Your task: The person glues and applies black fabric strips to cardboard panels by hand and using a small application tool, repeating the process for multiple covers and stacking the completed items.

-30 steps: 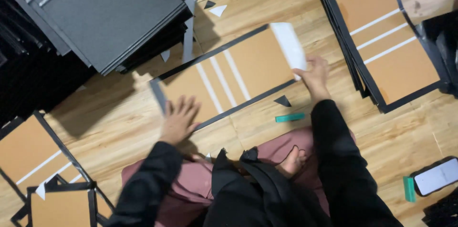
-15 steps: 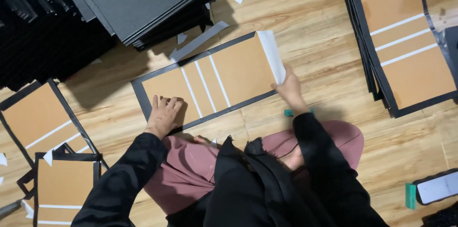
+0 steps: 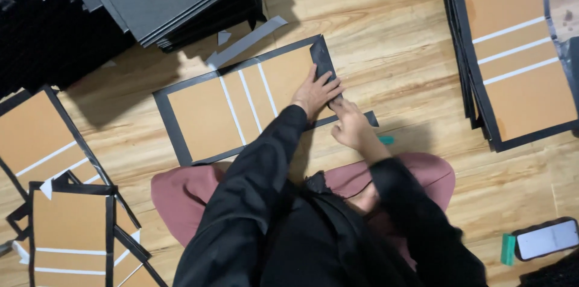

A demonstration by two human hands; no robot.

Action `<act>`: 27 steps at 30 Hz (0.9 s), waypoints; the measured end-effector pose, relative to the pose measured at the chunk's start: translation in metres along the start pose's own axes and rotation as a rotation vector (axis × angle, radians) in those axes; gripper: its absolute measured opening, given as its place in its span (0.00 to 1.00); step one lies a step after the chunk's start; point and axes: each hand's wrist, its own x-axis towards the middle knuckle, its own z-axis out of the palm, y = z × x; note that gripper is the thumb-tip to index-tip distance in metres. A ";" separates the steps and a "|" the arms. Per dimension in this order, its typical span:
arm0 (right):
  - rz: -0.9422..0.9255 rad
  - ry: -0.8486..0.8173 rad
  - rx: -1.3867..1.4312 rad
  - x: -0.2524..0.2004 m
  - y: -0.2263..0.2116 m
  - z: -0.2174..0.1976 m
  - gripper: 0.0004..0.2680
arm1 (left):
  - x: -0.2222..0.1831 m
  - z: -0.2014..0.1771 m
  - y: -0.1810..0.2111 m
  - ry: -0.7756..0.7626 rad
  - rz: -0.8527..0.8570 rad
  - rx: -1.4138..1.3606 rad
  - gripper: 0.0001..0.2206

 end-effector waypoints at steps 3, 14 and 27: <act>-0.178 0.043 0.216 -0.032 0.029 -0.016 0.21 | 0.003 0.016 -0.011 -0.201 0.106 0.024 0.49; 0.053 -0.253 0.022 -0.050 0.049 -0.063 0.15 | -0.035 0.052 -0.010 0.225 0.097 -0.262 0.35; -0.073 0.399 -0.227 0.165 0.012 0.022 0.08 | -0.034 0.103 -0.001 0.548 0.016 -0.389 0.22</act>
